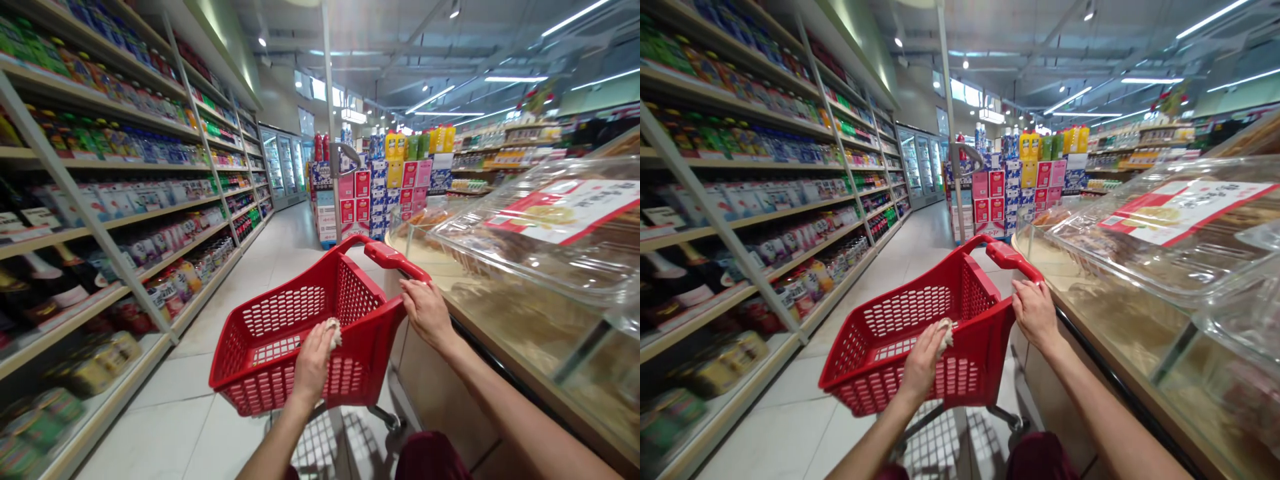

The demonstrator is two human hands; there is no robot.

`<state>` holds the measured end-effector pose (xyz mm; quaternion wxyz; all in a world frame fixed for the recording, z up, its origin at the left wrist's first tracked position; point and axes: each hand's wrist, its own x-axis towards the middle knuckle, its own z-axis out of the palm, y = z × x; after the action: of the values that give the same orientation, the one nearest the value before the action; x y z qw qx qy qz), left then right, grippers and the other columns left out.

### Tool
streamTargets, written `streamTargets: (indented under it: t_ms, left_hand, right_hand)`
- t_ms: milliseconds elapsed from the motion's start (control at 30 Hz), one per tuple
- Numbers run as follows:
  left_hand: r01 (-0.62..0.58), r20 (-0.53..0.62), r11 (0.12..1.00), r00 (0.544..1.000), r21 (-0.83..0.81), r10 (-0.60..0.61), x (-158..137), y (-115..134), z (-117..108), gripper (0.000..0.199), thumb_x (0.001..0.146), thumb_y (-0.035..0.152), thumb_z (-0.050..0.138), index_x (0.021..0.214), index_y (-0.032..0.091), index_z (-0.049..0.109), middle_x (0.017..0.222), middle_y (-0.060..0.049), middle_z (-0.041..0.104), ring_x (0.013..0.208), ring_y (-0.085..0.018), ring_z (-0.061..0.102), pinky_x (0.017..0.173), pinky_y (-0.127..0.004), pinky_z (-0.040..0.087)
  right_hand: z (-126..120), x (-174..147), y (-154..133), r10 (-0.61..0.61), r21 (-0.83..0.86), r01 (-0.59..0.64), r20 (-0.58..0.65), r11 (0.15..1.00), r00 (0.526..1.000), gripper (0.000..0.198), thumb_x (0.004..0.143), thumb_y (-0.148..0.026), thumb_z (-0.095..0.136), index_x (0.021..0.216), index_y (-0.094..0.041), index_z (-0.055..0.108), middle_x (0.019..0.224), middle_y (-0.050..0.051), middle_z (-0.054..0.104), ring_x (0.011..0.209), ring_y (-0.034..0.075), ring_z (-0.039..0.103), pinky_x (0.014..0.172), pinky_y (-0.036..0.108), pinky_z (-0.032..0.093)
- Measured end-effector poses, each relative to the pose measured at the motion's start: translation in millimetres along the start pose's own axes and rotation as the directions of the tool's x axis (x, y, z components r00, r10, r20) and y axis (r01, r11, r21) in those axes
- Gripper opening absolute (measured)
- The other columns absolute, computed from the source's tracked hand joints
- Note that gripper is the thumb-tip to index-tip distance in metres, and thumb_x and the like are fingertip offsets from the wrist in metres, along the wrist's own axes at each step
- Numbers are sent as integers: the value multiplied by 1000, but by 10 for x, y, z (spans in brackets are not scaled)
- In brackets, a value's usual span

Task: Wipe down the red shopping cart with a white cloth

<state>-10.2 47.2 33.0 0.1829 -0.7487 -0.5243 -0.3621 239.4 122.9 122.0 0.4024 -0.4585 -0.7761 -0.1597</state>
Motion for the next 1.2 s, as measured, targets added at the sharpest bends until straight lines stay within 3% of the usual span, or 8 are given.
streamTargets:
  t_ms: [233,300,467,700,900,1000,1100,1200]
  left_hand:
    - [-47,13,999,999,0,47,265,302,123,44,77,3,33,119,15,42,125,-10,46,119,-19,36,96,-38,39]
    - [-52,12,998,999,35,51,186,204,92,43,77,3,33,118,13,43,123,-11,47,117,-18,38,95,-36,41]
    - [18,-48,986,999,165,-10,-377,-388,-205,42,79,6,35,119,17,41,120,-10,49,116,-19,39,93,-37,41]
    - [45,-6,989,999,141,-44,-273,-249,-90,46,78,3,31,121,18,39,124,-9,47,118,-20,37,94,-40,40]
    - [146,-134,954,984,263,-114,-797,-860,-481,44,79,8,34,119,21,42,119,-9,51,115,-22,41,92,-43,40]
    - [162,-135,942,983,293,-127,-797,-828,-500,42,79,8,34,118,20,43,118,-8,51,115,-21,41,93,-44,40]
    - [66,-45,963,997,259,-57,-668,-688,-422,43,79,5,31,117,19,44,120,-7,50,116,-19,39,95,-41,38]
    - [72,-35,958,997,277,-65,-766,-817,-508,40,79,7,33,116,19,45,119,-8,51,115,-19,41,94,-39,40]
  right_hand:
    - [192,-153,-472,-194,9,195,148,981,970,28,84,-23,36,102,-21,57,102,3,63,102,21,50,98,45,17]
    - [192,-159,-453,-205,11,206,156,979,966,26,84,-23,37,100,-22,59,104,2,62,104,20,50,98,45,15]
    - [213,-163,-418,-180,-8,183,143,983,973,26,84,-25,39,101,-22,59,107,3,61,108,22,46,98,46,15]
    - [357,-227,-632,-234,-3,238,158,971,959,27,83,-24,41,104,-22,57,109,3,60,109,22,45,99,46,16]
    - [362,-197,-629,-201,2,203,154,979,967,27,82,-24,41,102,-21,59,108,3,60,108,23,46,98,47,16]
    - [411,-229,-772,-179,17,178,154,984,972,27,83,-25,40,101,-20,59,107,5,61,108,24,46,99,49,14]
    - [457,-270,-870,-231,66,223,186,973,955,28,84,-25,38,103,-21,58,108,4,61,108,22,46,99,46,16]
    - [474,-280,-857,-269,80,258,201,963,942,29,84,-23,37,106,-22,56,109,2,60,109,20,46,98,44,19]
